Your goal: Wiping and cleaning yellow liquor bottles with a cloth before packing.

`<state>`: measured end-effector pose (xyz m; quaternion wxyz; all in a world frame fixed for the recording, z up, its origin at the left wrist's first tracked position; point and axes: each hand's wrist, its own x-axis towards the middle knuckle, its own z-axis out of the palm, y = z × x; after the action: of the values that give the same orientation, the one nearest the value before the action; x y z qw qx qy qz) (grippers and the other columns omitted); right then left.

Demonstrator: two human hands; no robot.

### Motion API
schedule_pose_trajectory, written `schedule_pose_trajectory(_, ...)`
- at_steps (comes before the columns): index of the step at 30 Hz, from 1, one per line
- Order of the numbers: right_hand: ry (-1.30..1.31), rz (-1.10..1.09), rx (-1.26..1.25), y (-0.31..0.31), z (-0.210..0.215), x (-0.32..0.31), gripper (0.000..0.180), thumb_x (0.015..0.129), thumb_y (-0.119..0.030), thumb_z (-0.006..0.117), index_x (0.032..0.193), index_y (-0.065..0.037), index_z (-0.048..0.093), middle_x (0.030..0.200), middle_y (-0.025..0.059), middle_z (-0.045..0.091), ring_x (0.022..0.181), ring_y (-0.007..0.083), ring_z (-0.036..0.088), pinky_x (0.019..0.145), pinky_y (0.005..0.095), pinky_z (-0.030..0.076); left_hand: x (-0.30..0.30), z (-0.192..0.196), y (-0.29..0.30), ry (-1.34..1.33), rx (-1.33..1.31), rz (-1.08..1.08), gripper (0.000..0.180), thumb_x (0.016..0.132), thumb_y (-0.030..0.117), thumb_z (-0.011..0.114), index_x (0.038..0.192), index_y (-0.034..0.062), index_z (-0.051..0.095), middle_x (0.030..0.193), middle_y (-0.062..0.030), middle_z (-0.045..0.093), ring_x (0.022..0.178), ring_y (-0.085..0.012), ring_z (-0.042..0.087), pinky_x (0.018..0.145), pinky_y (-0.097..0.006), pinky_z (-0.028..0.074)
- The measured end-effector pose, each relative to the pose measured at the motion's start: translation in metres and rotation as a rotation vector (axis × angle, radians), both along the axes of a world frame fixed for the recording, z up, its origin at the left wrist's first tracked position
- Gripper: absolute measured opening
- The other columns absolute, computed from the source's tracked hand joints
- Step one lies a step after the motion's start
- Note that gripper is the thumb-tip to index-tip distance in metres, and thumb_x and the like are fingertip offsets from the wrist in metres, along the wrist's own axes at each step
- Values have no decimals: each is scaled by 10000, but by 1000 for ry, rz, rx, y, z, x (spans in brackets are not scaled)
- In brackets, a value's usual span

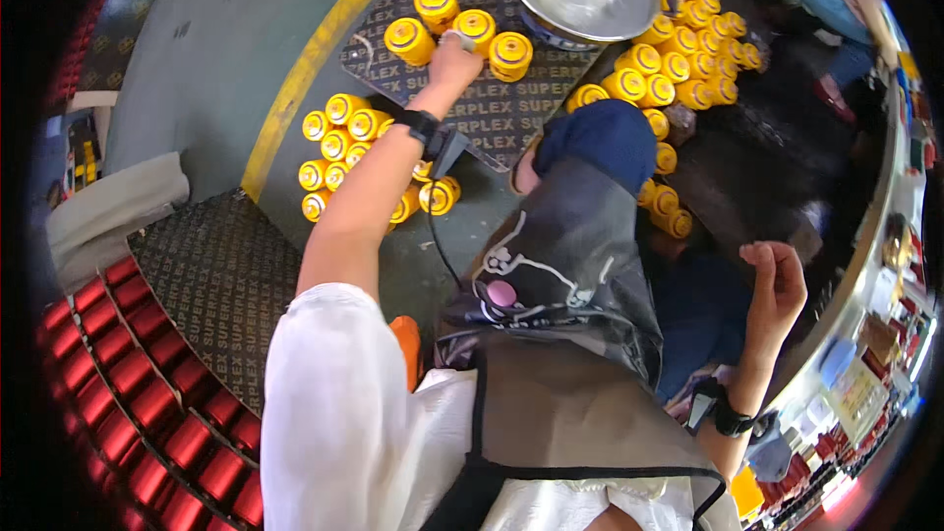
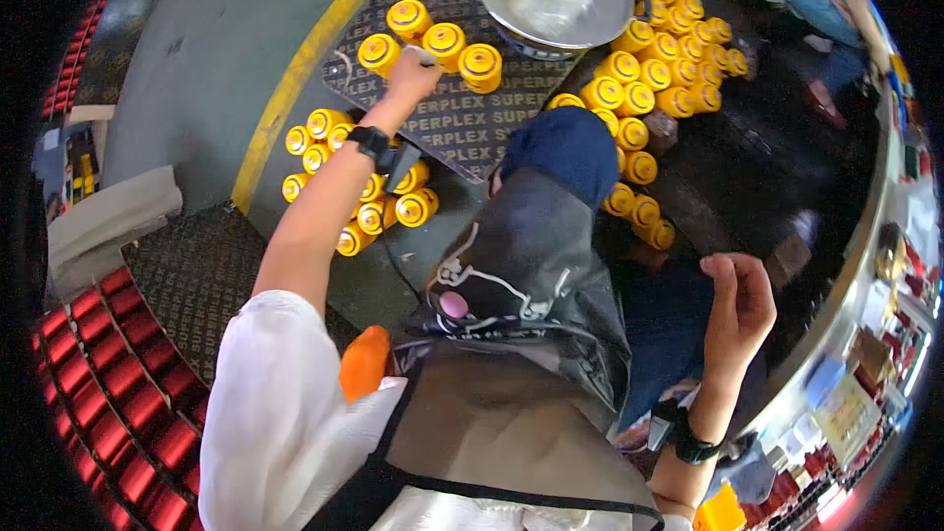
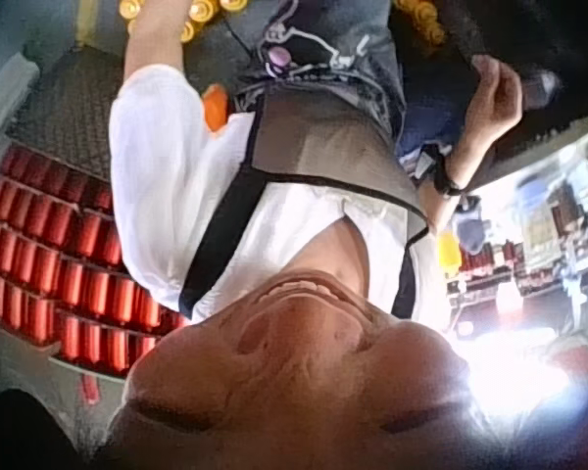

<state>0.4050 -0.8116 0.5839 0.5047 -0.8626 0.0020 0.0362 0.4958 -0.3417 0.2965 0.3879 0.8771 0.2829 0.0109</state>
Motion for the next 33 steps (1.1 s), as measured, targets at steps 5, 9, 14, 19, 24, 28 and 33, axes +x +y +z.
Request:
schedule_pose_trajectory(5, 99, -1, -148, -26, -26, 6, 118, 989, -69, 573, 940, 30, 613, 873, 41, 610, 790, 102, 581, 762, 235, 489, 46, -46, -61, -43, 251, -179, 229, 881, 166, 558, 1060, 33, 608, 913, -246, 670, 881, -421, 659, 748, -512, 531)
schedule_pose_trajectory(9, 193, -105, -93, -49, -70, -4, 133, 1001, -100, 554, 978, 19, 610, 774, 28, 602, 738, 89, 600, 685, 226, 486, 56, -58, -94, 250, 127, -208, 516, 857, 416, 688, 1214, 75, 537, 1138, -220, 623, 1081, -404, 605, 852, -504, 523)
schedule_pose_trajectory(14, 219, -138, -5, -43, -69, -2, 110, 989, -77, 566, 1009, 24, 606, 822, 35, 613, 743, 97, 612, 698, 237, 512, 72, -92, -94, 107, 309, -235, 294, 940, 311, 558, 1116, 76, 541, 933, -215, 674, 873, -407, 669, 720, -514, 541)
schedule_pose_trajectory(19, 257, -122, -18, -50, -72, -4, 90, 957, -30, 589, 1014, 33, 618, 868, 54, 617, 777, 102, 608, 724, 235, 511, 60, -105, -79, -55, 401, -308, 277, 941, 178, 487, 1190, 83, 566, 837, -179, 705, 774, -373, 697, 681, -496, 553)
schedule_pose_trajectory(24, 170, -139, 60, -68, -57, -1, 109, 950, -46, 606, 1016, 35, 634, 911, 52, 632, 804, 107, 612, 735, 237, 503, 38, -10, -73, -135, 293, -305, 328, 905, 316, 604, 1050, 23, 589, 800, -248, 658, 751, -433, 653, 654, -516, 520)
schedule_pose_trajectory(28, 214, -126, 212, -42, -40, 3, 165, 972, -72, 583, 1087, 37, 631, 933, 75, 680, 861, 129, 661, 810, 255, 528, 1, 171, -62, -362, 201, -248, 286, 890, 275, 698, 987, 22, 606, 768, -172, 670, 668, -329, 652, 632, -419, 504)
schedule_pose_trajectory(33, 279, 38, 532, -8, -50, -6, 323, 944, -80, 640, 1241, 7, 547, 1101, 118, 656, 976, 172, 660, 871, 302, 536, -47, 289, -75, -581, -275, -175, 89, 920, 139, 680, 941, 82, 616, 693, 36, 565, 567, -37, 459, 507, -229, 380)
